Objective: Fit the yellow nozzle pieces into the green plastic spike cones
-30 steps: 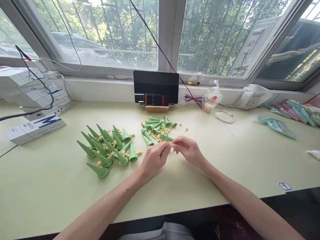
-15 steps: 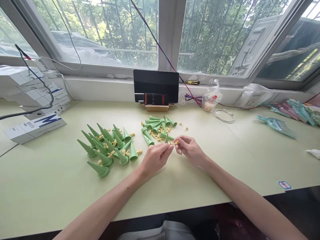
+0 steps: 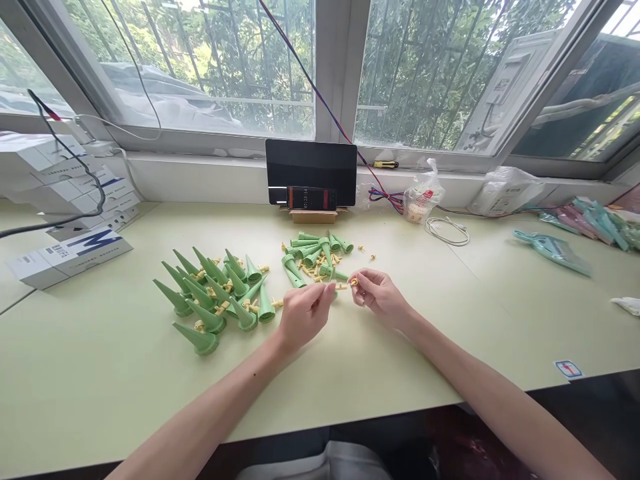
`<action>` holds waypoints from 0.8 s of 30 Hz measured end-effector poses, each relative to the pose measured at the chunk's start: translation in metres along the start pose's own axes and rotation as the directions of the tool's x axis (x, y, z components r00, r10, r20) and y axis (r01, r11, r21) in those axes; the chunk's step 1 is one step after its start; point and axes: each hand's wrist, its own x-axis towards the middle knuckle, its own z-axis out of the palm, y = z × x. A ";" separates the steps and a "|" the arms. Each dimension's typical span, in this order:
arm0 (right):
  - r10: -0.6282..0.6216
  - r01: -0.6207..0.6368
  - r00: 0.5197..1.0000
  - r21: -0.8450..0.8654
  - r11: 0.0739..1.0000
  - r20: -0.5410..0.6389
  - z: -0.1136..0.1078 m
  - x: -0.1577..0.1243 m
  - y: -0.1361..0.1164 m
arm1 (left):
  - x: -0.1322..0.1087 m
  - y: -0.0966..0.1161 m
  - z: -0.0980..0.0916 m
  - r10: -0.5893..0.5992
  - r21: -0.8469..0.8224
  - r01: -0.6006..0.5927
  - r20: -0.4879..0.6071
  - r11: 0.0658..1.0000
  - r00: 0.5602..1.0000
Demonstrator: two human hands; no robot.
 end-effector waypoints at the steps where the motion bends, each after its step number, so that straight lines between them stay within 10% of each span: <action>1: 0.000 0.000 1.000 -0.004 1.000 0.000 0.000 0.000 0.000 | 0.000 0.000 0.000 -0.003 0.015 0.004 -0.020 1.000 1.000; 10: -0.026 0.023 0.999 -0.070 0.997 -0.043 0.000 0.000 0.000 | 0.002 0.001 0.000 -0.157 0.006 0.158 -0.108 0.987 0.982; 24: -0.286 0.158 0.937 -0.488 0.858 -0.198 -0.009 0.004 0.009 | 0.001 -0.007 0.005 -0.432 0.014 0.443 0.250 0.896 0.866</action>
